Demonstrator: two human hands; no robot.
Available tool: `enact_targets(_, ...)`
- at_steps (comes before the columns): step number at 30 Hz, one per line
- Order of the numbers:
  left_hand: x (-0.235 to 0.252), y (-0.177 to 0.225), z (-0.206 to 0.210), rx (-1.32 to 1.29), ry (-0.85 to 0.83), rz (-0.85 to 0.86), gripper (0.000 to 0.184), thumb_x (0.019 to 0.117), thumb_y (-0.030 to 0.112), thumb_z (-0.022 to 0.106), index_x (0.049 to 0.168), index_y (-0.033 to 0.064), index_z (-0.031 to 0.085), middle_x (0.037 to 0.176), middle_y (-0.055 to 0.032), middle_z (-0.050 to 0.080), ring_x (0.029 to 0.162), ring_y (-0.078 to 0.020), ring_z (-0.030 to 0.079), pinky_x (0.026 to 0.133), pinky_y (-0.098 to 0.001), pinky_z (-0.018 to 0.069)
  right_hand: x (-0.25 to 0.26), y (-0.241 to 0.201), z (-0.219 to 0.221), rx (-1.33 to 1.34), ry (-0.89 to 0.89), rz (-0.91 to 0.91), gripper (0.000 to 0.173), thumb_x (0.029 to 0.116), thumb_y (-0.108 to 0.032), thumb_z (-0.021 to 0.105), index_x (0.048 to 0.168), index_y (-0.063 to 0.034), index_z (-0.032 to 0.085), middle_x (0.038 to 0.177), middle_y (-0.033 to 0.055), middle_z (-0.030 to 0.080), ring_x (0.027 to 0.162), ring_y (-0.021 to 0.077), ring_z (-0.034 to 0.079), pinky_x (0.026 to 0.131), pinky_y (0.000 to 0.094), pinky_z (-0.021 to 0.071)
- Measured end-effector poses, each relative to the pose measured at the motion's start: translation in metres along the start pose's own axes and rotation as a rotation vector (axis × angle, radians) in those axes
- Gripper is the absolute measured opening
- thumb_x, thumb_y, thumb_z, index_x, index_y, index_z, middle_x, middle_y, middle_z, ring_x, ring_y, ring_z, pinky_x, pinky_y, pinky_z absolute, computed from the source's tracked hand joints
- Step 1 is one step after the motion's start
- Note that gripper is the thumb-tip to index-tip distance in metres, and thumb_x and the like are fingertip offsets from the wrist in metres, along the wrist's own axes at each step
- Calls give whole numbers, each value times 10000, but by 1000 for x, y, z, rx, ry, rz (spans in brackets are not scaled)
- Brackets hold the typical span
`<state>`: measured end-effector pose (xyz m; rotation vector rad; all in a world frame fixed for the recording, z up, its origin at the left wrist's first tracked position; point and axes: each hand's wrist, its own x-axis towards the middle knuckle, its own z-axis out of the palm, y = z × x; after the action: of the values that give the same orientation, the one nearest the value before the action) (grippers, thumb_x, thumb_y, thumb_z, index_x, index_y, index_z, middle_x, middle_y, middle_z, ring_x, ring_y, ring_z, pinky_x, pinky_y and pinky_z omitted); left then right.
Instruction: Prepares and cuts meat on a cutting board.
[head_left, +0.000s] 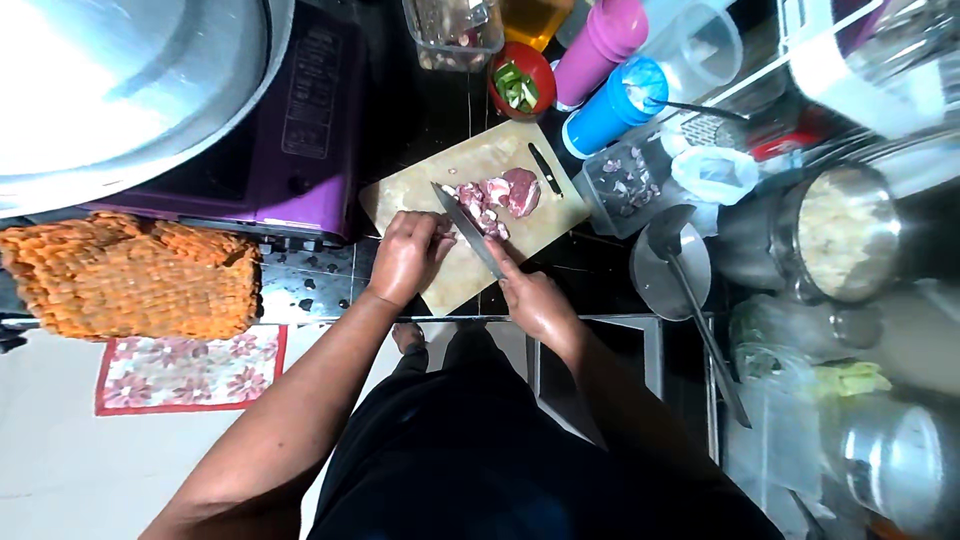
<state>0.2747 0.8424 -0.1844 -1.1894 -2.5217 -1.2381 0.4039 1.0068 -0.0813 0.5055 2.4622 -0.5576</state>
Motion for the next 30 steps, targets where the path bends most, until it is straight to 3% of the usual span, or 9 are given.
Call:
enact_targets(4,-4,-4,-13,-70,-66,-37,526,887,371,795,1175,-38,635,1236,-228,639,1180,-402,623,1028,-521,508,-14,-9,2,-71,58,-39,697,1094,-173,436,1660,-377,85,861,154,712,856,367,702,798,533,553)
enact_targets(9,-8,-11,-10,-6,-9,9,268,941,203,649,1034,-47,673,1084,-234,683,1073,-416,657,954,-513,532,-21,-13,10,-114,-8,-71,681,1091,-161,396,1662,-368,90,901,152,719,886,363,707,806,526,551)
enact_targets(15,-9,-15,-2,45,45,69,204,948,152,616,956,-40,685,1029,-225,692,1031,-400,672,922,-475,547,-8,-28,10,-134,-97,-32,710,1092,-150,401,1667,-332,26,901,160,710,911,360,702,835,514,547)
enact_targets(19,-7,-16,-1,57,31,82,203,955,153,624,940,-43,674,1018,-227,692,1025,-400,672,924,-463,547,22,-48,21,-156,-2,-37,881,1019,-62,516,1663,-343,-17,816,163,697,790,371,710,714,527,567)
enact_targets(22,-6,-16,-1,61,37,72,241,949,165,637,976,-69,688,1028,-243,695,1031,-412,678,931,-478,550,44,-56,25,-172,101,-107,871,1014,-39,509,1667,-321,5,715,139,673,684,364,699,631,537,564)
enact_targets(25,-7,-15,-1,65,40,35,240,966,187,638,991,-46,691,1029,-227,699,1041,-407,675,938,-496,545,43,-40,24,-57,103,-170,825,1037,-67,509,1669,-321,44,847,171,709,739,372,708,672,552,577)
enact_targets(27,-8,-15,-6,61,34,7,275,971,248,668,1025,-21,695,1026,-212,704,1039,-405,669,934,-509,535,34,-9,22,170,62,-240,774,1036,-62,543,1662,-305,160,1147,226,699,879,370,718,782,560,590)
enact_targets(28,-9,-15,-9,47,20,-5,318,961,287,696,1058,-16,696,1035,-208,710,1046,-403,668,944,-515,529,29,7,19,248,6,-234,744,1051,-93,548,1658,-321,184,1214,210,676,908,325,706,817,518,587)
enact_targets(30,-11,-15,-16,-8,-29,-18,431,910,345,769,1129,-19,696,1062,-213,711,1065,-412,661,970,-531,517,19,27,15,294,-41,-172,677,1077,-159,528,1650,-341,216,948,193,684,740,283,628,743,469,536)
